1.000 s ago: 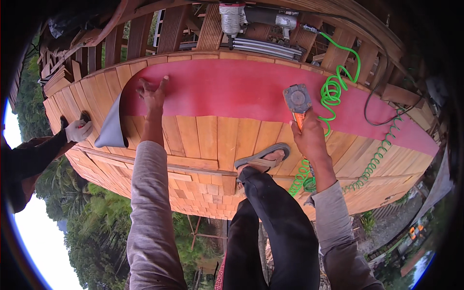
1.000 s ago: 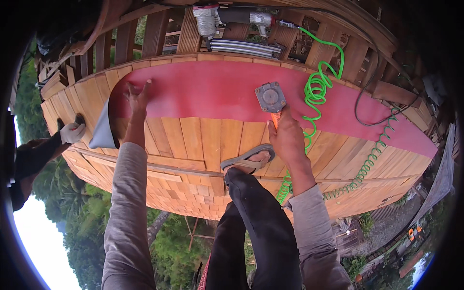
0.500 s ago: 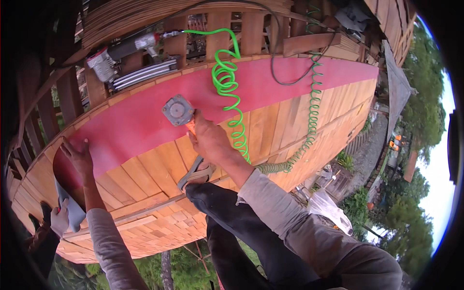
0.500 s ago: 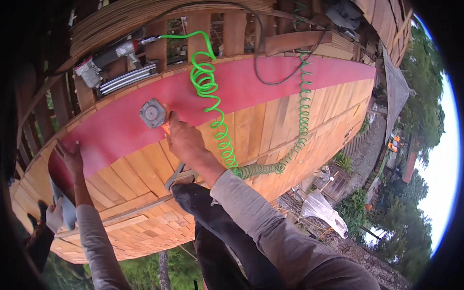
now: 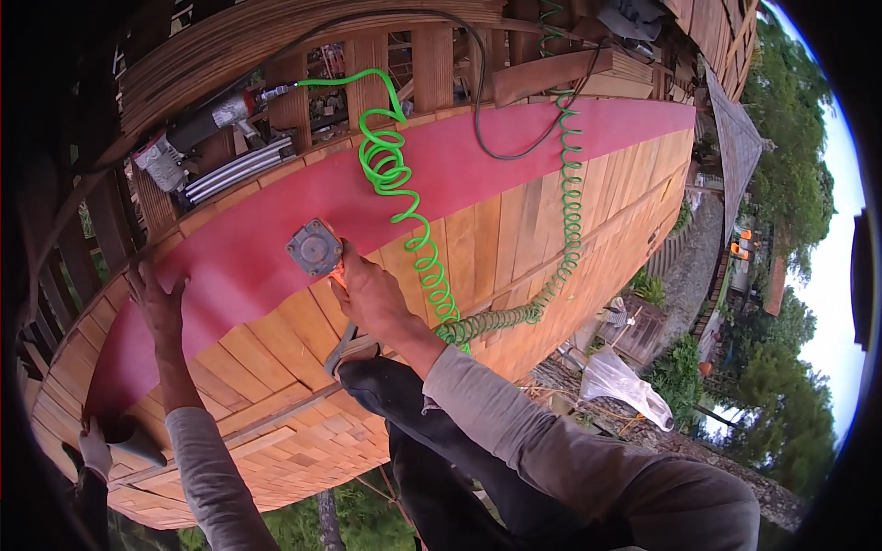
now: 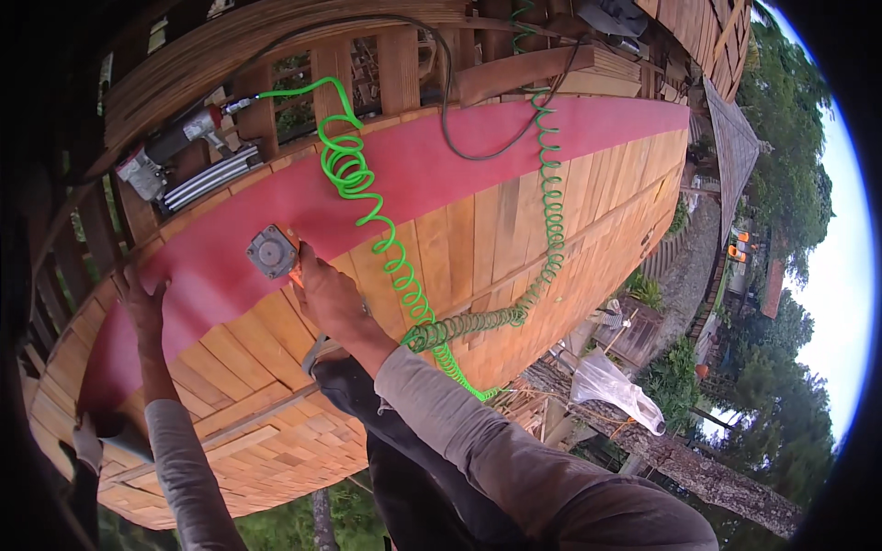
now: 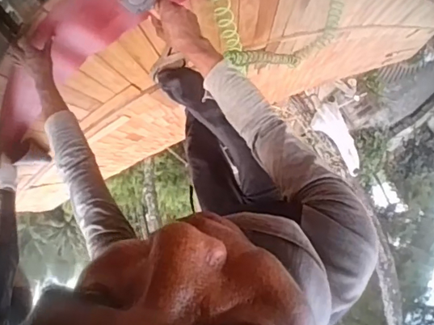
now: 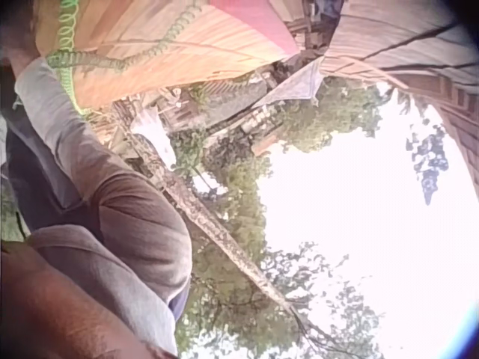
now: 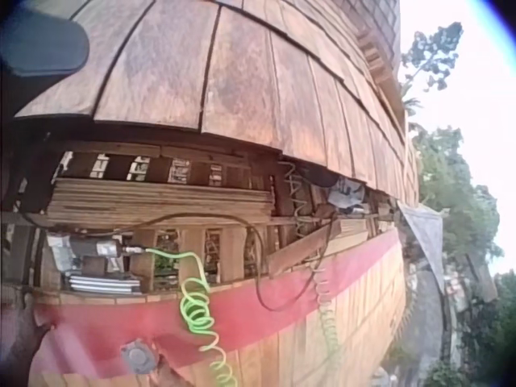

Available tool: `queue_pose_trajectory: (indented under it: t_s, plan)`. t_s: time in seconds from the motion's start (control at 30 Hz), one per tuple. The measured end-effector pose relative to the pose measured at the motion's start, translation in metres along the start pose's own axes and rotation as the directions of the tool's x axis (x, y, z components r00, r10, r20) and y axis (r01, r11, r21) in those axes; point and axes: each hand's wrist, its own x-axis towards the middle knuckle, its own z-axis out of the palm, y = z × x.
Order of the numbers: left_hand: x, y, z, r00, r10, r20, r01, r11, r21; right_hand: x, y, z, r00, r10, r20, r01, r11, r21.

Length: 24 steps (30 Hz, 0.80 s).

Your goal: The person secures a red flashing membrane to a curved wooden roof structure using a pneumatic nail gun, while positioning wooden shingles and pulling the membrane taut by hand.

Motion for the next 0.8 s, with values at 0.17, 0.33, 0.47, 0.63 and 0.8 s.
queue_pose_trajectory:
  t_s: [0.17,0.33,0.47,0.63,0.8]
  plan:
    - [-0.004,-0.006,-0.006,0.999,-0.016,-0.046,0.018,0.999,0.048,-0.019,-0.006,-0.002,0.999,0.005,0.035,-0.008,0.997,0.081]
    - [-0.014,0.001,-0.002,0.996,-0.041,-0.080,0.058,0.971,0.232,-0.028,-0.012,-0.013,0.993,-0.096,-0.073,0.106,0.985,0.137]
    - [-0.002,0.002,-0.005,0.997,-0.075,-0.035,0.080,0.986,0.144,-0.029,-0.007,-0.015,1.000,-0.022,0.022,0.018,0.987,0.161]
    - [0.025,-0.028,-0.005,0.969,0.114,-0.217,-0.110,0.993,0.031,-0.028,-0.013,-0.017,0.999,-0.031,0.007,0.029,0.978,0.206]
    - [0.040,-0.015,0.001,0.996,0.042,-0.078,-0.043,0.999,0.000,-0.020,-0.006,-0.027,0.999,-0.003,-0.035,0.012,0.967,0.255]
